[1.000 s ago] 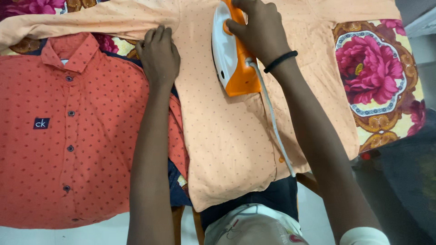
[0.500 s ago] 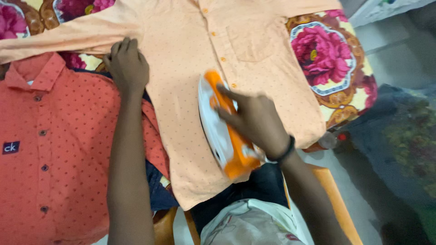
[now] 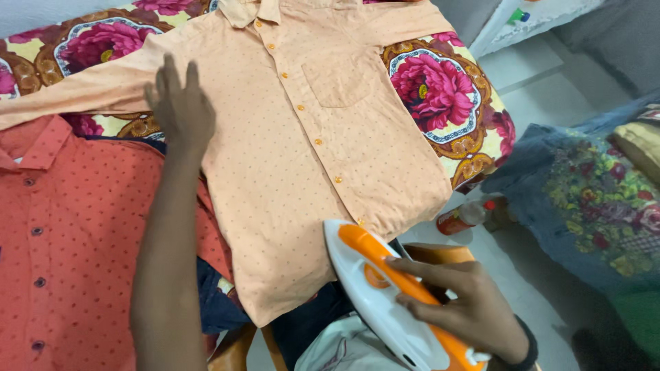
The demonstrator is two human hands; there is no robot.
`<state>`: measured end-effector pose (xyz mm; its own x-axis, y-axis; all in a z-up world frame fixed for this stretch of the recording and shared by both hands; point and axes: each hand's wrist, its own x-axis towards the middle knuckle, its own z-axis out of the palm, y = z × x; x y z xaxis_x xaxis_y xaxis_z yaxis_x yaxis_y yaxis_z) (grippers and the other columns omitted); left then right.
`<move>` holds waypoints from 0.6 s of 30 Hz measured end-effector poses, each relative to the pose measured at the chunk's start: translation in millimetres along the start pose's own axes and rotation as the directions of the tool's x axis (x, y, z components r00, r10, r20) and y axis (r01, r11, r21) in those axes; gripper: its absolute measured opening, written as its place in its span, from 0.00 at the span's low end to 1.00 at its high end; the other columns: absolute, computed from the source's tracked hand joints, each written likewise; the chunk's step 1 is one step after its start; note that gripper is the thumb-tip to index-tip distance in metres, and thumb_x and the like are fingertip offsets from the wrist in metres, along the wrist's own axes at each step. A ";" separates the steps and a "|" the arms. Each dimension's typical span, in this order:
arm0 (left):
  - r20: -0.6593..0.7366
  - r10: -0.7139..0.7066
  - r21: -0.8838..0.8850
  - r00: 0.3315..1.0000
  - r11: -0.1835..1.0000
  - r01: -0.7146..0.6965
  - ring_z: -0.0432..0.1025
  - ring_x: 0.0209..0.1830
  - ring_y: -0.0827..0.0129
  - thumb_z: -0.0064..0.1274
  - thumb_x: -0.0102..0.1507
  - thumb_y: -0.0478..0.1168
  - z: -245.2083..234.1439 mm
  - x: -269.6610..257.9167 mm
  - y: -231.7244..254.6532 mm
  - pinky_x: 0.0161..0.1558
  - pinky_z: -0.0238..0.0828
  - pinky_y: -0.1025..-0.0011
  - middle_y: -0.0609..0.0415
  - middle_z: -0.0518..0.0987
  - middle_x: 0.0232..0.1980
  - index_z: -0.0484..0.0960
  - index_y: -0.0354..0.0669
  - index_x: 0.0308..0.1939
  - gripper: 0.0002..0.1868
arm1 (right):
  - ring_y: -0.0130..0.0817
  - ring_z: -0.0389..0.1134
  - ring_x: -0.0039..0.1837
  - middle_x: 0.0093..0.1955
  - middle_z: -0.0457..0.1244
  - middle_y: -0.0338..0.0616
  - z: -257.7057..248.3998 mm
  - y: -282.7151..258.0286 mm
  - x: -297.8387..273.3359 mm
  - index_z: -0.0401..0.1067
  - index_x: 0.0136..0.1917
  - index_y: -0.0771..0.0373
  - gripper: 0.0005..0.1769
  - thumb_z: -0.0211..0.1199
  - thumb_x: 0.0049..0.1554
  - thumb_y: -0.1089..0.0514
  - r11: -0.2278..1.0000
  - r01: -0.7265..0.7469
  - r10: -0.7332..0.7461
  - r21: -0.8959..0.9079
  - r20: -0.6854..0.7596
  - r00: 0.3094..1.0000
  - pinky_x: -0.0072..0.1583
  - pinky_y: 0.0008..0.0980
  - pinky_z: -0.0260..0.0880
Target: The person irons a light peach long-sleeved shirt on a floral-patterned ironing board, smoothing the fabric and moving the iron across the front and sleeves. They then switch to an orange long-sleeved shirt, lay it flat, and begin ironing the front panel.
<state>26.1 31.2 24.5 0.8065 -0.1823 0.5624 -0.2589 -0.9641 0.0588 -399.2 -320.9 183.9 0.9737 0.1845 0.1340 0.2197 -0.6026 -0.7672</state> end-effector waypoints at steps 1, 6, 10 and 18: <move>-0.013 -0.002 -0.063 1.000 0.998 0.002 0.55 0.77 0.45 0.54 0.69 0.42 2.0 9.6 14.9 0.71 0.46 0.39 0.32 0.55 0.80 0.68 0.40 0.77 0.32 | 0.26 0.74 0.38 0.49 0.73 0.49 -5.6 6.2 -0.7 0.78 0.63 0.60 0.28 0.73 0.49 0.57 0.999 -0.004 0.005 0.037 -0.025 1.000 0.42 0.25 0.70; 0.033 0.076 -0.208 0.997 0.976 -0.068 0.46 0.82 0.46 0.52 0.72 0.56 21.4 39.0 134.3 0.74 0.41 0.39 0.35 0.49 0.81 0.58 0.43 0.82 0.39 | 0.23 0.61 0.29 0.26 0.64 0.43 -19.0 25.6 8.1 0.80 0.60 0.56 0.28 0.76 0.44 0.56 0.958 -0.264 0.221 -0.114 -0.296 0.929 0.35 0.27 0.64; 0.092 0.185 -0.373 0.978 0.917 -0.138 0.44 0.82 0.46 0.49 0.68 0.60 28.6 35.1 219.8 0.76 0.38 0.42 0.39 0.46 0.83 0.66 0.54 0.77 0.35 | 0.21 0.57 0.29 0.26 0.62 0.42 -39.5 44.3 45.3 0.79 0.62 0.54 0.28 0.76 0.46 0.57 0.938 -0.326 0.262 -0.117 -0.377 0.888 0.34 0.28 0.61; 0.190 0.191 -0.380 0.963 0.919 -0.107 0.47 0.81 0.47 0.43 0.69 0.63 28.4 17.3 247.8 0.74 0.36 0.39 0.38 0.56 0.80 0.68 0.53 0.74 0.34 | 0.21 0.57 0.29 0.24 0.61 0.42 -90.8 96.5 142.0 0.77 0.66 0.54 0.30 0.75 0.50 0.53 0.944 -0.241 0.169 -0.225 -0.296 0.940 0.34 0.28 0.59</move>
<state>-9.0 -216.3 25.4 0.8282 -0.3966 0.3961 -0.5266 -0.7926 0.3074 -234.2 -423.4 185.8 0.9705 -0.1585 0.1815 -0.0136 -0.7882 -0.6153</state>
